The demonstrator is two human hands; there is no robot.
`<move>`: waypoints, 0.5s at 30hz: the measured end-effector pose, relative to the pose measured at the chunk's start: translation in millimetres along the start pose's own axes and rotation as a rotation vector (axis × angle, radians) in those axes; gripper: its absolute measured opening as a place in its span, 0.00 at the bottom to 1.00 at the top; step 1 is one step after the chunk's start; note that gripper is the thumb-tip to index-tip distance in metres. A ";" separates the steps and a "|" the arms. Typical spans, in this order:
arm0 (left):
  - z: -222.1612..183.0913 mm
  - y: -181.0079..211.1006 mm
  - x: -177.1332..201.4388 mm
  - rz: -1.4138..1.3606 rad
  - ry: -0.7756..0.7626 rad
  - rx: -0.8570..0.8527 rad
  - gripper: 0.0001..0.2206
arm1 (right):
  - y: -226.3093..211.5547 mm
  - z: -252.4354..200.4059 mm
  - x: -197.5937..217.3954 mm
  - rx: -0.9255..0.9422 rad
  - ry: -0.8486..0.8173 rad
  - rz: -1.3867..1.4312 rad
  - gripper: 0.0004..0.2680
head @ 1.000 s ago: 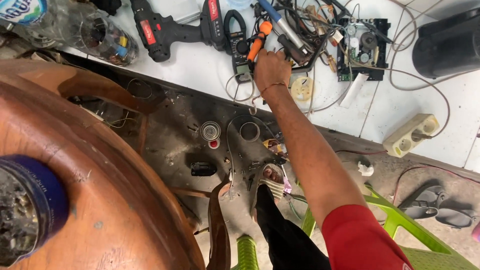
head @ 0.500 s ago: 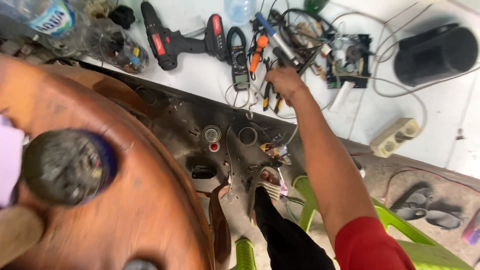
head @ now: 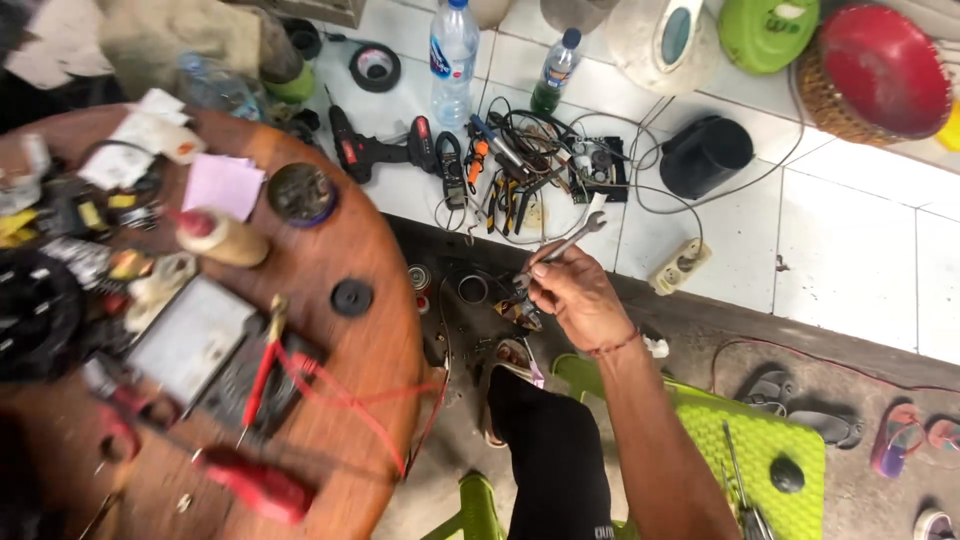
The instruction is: Assembling and repairing a small electric motor component using a screwdriver and wrench on a workshop table.
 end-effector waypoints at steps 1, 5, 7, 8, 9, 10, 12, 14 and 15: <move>2.9 -24.6 8.8 -0.015 0.006 0.000 0.05 | -6.6 -14.8 -11.4 0.014 -0.007 -0.001 0.06; -6.6 -61.8 17.8 -0.069 0.036 0.017 0.04 | -35.4 -75.4 -53.7 0.132 0.008 -0.022 0.06; -32.8 -45.0 20.6 -0.081 0.080 0.042 0.04 | -38.9 -110.0 -73.1 0.126 0.034 -0.020 0.06; -46.1 -30.9 30.2 -0.082 0.119 0.052 0.04 | -35.9 -125.5 -83.5 0.115 0.067 -0.052 0.06; -57.6 -17.3 41.7 -0.083 0.158 0.062 0.04 | -31.9 -140.6 -96.0 0.105 0.100 -0.084 0.07; -76.7 -7.8 59.5 -0.077 0.233 0.083 0.04 | -27.6 -161.1 -121.8 0.082 0.028 -0.080 0.07; -114.9 17.3 101.3 -0.076 0.386 0.121 0.04 | -23.6 -201.8 -157.2 0.047 -0.005 -0.464 0.08; -133.2 52.0 111.0 -0.225 0.453 0.003 0.06 | 7.8 -230.7 -203.0 -0.040 -0.134 -0.399 0.07; -135.0 74.9 104.6 -0.368 0.441 -0.130 0.07 | 24.7 -244.9 -219.3 -0.130 -0.182 -0.341 0.07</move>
Point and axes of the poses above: each hand's wrist, its own z-axis towards the middle knuckle, its own x-axis out of the back of the hand, y = z × x, the point moved 9 cm from there along z, towards the middle knuckle, and after that the axes turned 6 degrees about -z, right-handed, at the moved point
